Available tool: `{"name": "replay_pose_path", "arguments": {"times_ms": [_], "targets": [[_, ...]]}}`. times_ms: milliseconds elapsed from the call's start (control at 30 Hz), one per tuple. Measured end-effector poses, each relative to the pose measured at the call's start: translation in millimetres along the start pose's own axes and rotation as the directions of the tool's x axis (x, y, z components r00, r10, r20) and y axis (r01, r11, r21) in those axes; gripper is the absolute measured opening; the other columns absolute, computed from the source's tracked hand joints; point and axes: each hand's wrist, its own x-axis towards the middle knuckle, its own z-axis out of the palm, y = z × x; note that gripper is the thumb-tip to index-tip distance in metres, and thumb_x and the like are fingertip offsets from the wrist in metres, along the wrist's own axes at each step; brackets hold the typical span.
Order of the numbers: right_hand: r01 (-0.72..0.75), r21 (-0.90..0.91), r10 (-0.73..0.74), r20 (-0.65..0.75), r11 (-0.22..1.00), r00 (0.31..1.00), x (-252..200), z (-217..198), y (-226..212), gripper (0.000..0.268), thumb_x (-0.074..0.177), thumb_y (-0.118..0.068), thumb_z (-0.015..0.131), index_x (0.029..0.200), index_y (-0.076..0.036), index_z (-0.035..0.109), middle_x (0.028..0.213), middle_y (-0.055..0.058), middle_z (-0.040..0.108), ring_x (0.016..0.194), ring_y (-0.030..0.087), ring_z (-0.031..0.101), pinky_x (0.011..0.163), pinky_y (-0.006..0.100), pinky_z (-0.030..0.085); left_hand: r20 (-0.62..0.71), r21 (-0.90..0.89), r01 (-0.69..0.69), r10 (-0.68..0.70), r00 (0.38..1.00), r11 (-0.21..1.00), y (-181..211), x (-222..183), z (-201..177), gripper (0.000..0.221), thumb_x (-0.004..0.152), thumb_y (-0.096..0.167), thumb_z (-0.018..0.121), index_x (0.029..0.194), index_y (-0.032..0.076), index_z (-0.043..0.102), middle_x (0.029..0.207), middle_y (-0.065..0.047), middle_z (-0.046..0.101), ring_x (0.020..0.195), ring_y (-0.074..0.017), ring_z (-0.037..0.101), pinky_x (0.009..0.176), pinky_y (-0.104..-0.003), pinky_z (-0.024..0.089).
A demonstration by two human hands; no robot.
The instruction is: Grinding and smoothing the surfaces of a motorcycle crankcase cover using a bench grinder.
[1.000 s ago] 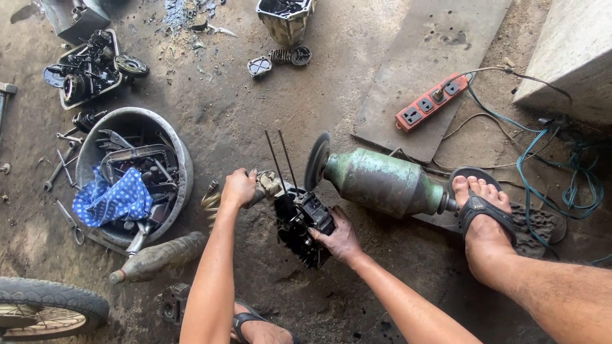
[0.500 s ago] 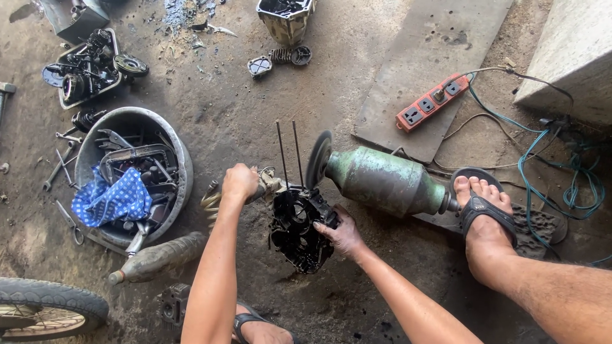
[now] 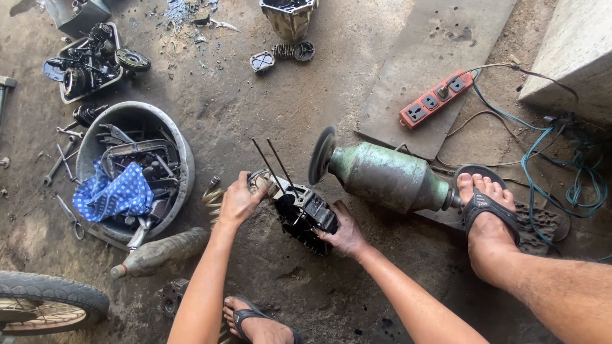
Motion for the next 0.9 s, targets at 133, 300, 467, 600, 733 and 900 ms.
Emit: {"name": "replay_pose_path", "arguments": {"times_ms": [133,300,467,600,733,900], "targets": [[-0.044,0.077,0.044,0.012,0.996,0.999,-1.6,4.2,0.5,0.062,0.065,-0.032,0.076,0.114,-0.003,0.05,0.099,0.021,0.054,0.097,0.039,0.053,0.081,0.046,0.044,0.067,0.098,0.01,-0.017,0.998,0.995,-11.9,-2.7,-5.6,0.075,0.067,0.051,0.065,0.117,0.001,0.042,0.113,-0.027,0.054,0.109,-0.04,0.05,0.095,-0.049,0.039],[-0.23,0.153,0.231,0.01,0.961,0.973,-7.3,4.0,-0.8,0.058,0.069,-0.038,0.073,0.11,-0.003,0.052,0.098,0.024,0.059,0.098,0.04,0.055,0.082,0.049,0.045,0.057,0.136,0.025,-0.033,0.998,0.99,-22.2,8.7,-0.1,0.069,0.071,0.05,0.063,0.114,0.0,0.043,0.111,-0.026,0.056,0.108,-0.039,0.052,0.093,-0.05,0.041],[-0.34,0.257,0.35,0.01,0.905,0.937,4.8,8.8,35.8,0.05,0.072,-0.04,0.072,0.107,-0.008,0.057,0.099,0.017,0.063,0.101,0.033,0.057,0.084,0.041,0.047,0.072,0.224,0.101,-0.119,0.99,0.969,-33.3,32.8,12.1,0.064,0.067,0.042,0.067,0.114,0.005,0.043,0.11,-0.02,0.058,0.106,-0.0351,0.055,0.09,-0.045,0.043],[-0.35,0.301,0.363,0.015,0.887,0.932,3.8,6.2,25.5,0.047,0.074,-0.04,0.069,0.106,-0.008,0.058,0.099,0.018,0.063,0.1,0.033,0.058,0.083,0.042,0.047,0.087,0.217,0.116,-0.137,0.987,0.969,-23.9,42.4,14.3,0.066,0.062,0.041,0.069,0.112,0.004,0.047,0.109,-0.021,0.058,0.106,-0.036,0.054,0.09,-0.045,0.043],[-0.365,0.324,0.395,-0.029,0.873,0.918,-2.9,5.0,28.4,0.053,0.076,-0.041,0.068,0.109,-0.001,0.056,0.105,0.024,0.06,0.105,0.037,0.053,0.092,0.046,0.041,0.118,0.256,0.152,-0.187,0.975,0.955,-12.2,44.5,14.4,0.063,0.058,0.038,0.069,0.107,0.002,0.053,0.107,-0.023,0.059,0.105,-0.0379,0.054,0.089,-0.046,0.043],[-0.353,0.338,0.388,-0.04,0.873,0.921,-2.9,8.8,36.4,0.05,0.077,-0.039,0.068,0.108,-0.001,0.058,0.105,0.023,0.06,0.105,0.036,0.053,0.092,0.046,0.04,0.127,0.29,0.178,-0.222,0.967,0.94,-17.4,56.7,21.7,0.058,0.055,0.036,0.07,0.101,0.002,0.061,0.101,-0.022,0.062,0.101,-0.037,0.057,0.084,-0.045,0.046]]}}
